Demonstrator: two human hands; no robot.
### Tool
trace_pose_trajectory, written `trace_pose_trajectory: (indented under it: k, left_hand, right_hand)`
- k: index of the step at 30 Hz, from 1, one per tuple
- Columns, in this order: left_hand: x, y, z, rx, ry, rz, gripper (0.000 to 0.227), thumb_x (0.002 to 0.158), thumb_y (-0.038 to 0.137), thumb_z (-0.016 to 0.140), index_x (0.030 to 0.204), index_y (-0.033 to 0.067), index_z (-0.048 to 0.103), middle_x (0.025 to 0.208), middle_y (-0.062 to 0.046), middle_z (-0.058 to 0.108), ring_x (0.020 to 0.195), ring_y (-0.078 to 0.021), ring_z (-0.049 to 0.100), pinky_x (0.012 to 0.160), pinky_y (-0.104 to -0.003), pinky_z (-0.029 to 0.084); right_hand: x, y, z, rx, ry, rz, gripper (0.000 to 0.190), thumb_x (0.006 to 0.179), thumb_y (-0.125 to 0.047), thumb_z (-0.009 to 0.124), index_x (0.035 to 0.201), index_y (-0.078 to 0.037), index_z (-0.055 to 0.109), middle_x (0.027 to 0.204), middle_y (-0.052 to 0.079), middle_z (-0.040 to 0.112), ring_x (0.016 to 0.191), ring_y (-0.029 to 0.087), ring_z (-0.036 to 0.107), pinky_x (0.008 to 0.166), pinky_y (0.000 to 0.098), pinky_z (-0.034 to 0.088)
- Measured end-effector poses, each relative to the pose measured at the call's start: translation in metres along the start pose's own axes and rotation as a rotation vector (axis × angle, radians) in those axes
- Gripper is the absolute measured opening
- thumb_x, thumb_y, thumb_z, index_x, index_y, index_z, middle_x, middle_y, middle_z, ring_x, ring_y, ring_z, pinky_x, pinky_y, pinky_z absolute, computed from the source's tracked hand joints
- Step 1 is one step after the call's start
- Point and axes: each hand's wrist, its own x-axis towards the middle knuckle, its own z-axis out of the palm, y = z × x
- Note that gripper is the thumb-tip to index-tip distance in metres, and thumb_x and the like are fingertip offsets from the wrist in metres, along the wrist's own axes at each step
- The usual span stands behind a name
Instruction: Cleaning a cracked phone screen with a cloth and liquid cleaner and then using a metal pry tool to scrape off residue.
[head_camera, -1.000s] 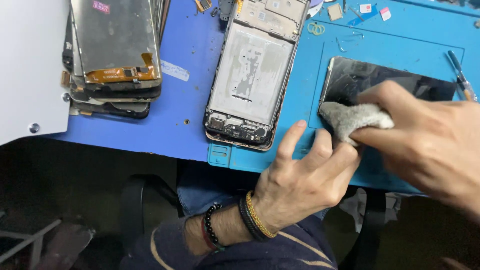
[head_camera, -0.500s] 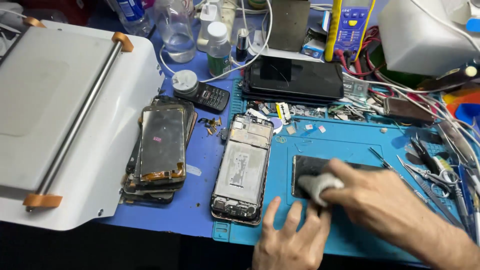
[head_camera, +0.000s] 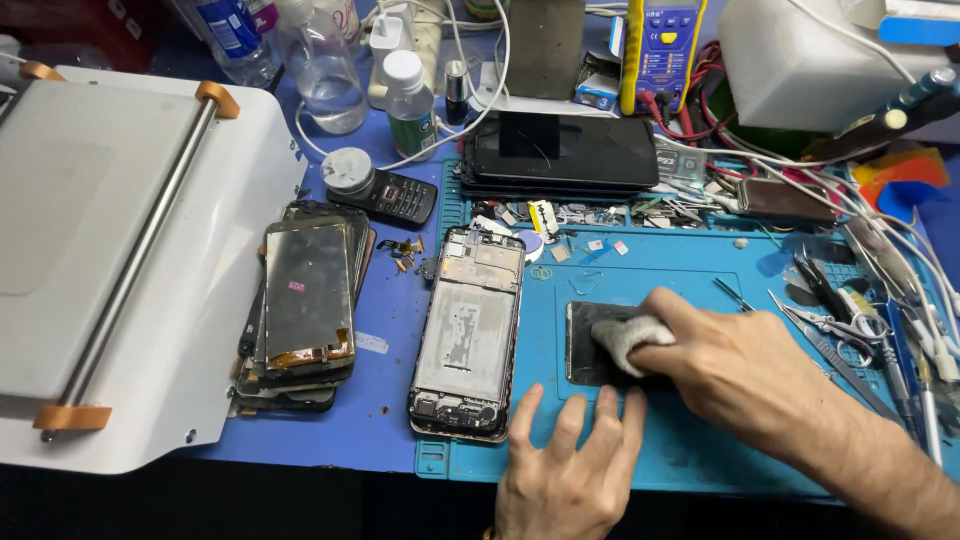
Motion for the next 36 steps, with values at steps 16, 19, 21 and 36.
trace_pose_trajectory:
  k: [16, 19, 21, 36]
  left_hand:
    - [-0.001, 0.001, 0.004, -0.017, -0.005, -0.015, 0.029, 0.098, 0.025, 0.062, 0.122, 0.0146, 0.076, 0.114, -0.002, 0.062, 0.118, -0.0212, 0.059, 0.114, -0.056, 0.037]
    - [0.003, 0.000, -0.005, -0.032, -0.034, -0.039, 0.029, 0.098, 0.025, 0.062, 0.122, 0.0150, 0.075, 0.116, -0.002, 0.061, 0.118, -0.0203, 0.058, 0.115, -0.055, 0.037]
    - [0.006, 0.000, -0.011, -0.006, -0.061, -0.045, 0.033, 0.098, 0.025, 0.063, 0.127, 0.0151, 0.074, 0.123, -0.002, 0.064, 0.119, -0.0185, 0.057, 0.116, -0.052, 0.036]
    - [-0.003, -0.001, -0.009, -0.034, -0.126, -0.057, 0.029, 0.106, 0.022, 0.066, 0.133, 0.0134, 0.072, 0.123, -0.001, 0.061, 0.123, -0.0186, 0.055, 0.123, -0.053, 0.033]
  right_hand:
    - [-0.003, -0.006, -0.002, 0.126, 0.051, -0.098, 0.032, 0.066, -0.008, 0.075, 0.097, -0.017, 0.073, 0.103, 0.008, 0.057, 0.070, 0.031, 0.070, 0.051, 0.0443, 0.057]
    - [-0.007, -0.003, 0.005, 0.132, -0.112, -0.140, 0.036, 0.069, -0.014, 0.073, 0.104, -0.023, 0.074, 0.107, 0.004, 0.058, 0.071, 0.027, 0.070, 0.054, 0.0425, 0.057]
    - [-0.002, -0.009, -0.011, 0.085, 0.080, -0.073, 0.033, 0.068, -0.007, 0.073, 0.099, -0.017, 0.074, 0.109, 0.007, 0.061, 0.066, 0.033, 0.068, 0.047, 0.0452, 0.056]
    - [-0.017, -0.001, 0.008, 0.003, 0.040, -0.102, 0.038, 0.071, -0.007, 0.075, 0.106, -0.022, 0.078, 0.108, 0.002, 0.067, 0.064, 0.026, 0.069, 0.046, 0.0416, 0.053]
